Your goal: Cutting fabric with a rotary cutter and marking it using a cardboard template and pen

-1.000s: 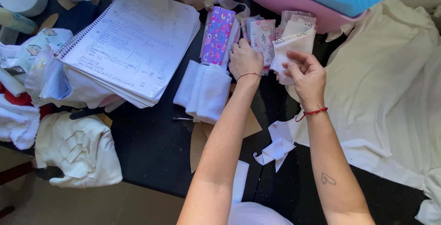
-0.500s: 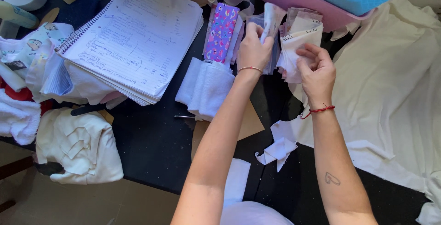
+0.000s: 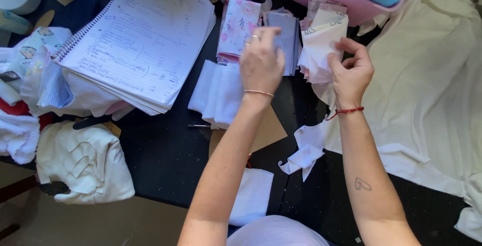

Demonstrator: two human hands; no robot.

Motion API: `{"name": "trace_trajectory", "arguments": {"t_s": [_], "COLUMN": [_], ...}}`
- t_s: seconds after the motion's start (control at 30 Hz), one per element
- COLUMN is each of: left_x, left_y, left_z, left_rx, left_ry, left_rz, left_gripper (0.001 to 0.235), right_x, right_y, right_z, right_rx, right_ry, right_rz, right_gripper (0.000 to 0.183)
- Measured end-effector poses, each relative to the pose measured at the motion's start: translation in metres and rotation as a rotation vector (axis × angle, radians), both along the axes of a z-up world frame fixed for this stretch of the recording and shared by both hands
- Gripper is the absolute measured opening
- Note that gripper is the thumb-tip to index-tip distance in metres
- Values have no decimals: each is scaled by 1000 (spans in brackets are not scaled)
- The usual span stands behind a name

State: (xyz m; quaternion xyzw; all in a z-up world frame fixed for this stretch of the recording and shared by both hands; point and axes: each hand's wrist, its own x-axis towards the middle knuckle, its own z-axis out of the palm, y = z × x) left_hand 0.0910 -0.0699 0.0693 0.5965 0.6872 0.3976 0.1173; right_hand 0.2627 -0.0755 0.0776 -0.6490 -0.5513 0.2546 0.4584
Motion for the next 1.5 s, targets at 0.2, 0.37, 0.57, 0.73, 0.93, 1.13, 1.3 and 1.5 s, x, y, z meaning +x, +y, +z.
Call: {"name": "trace_trajectory", "arguments": {"t_s": [0.2,0.37,0.57,0.73,0.93,1.13,1.3,1.5], "left_x": [57,58,48,26,19,1,-41,-60], "left_y": [4,4,6,-5,30,19,-108,-248], "left_z": [-42,-33,-29,27,-23,-55,54,33], "left_rx": [-491,-524,-595,-634,-403,-371,-319,-781], "left_ry": [-464,-654,-650,-595,-831,-399,-476,-40], "left_rz": [-271,-226,-167,3,4,-163,-329,-115], "left_gripper": [53,53,55,58,40,66,29,22], "right_x": [21,3,-22,-40,-56,-24,-8,-26], "right_y": [6,-8,-8,-11,-28,-69,-137,-201], "right_z": [-27,-1,-6,0,29,48,44,25], "right_rx": [-52,186,129,64,4,-138,-499,-1001], "right_ry": [-116,-423,-274,-62,93,105,256,208], "right_rz": [-64,16,-22,47,428,415,264,391], "right_gripper": [41,29,19,19,20,15,17,34]}}
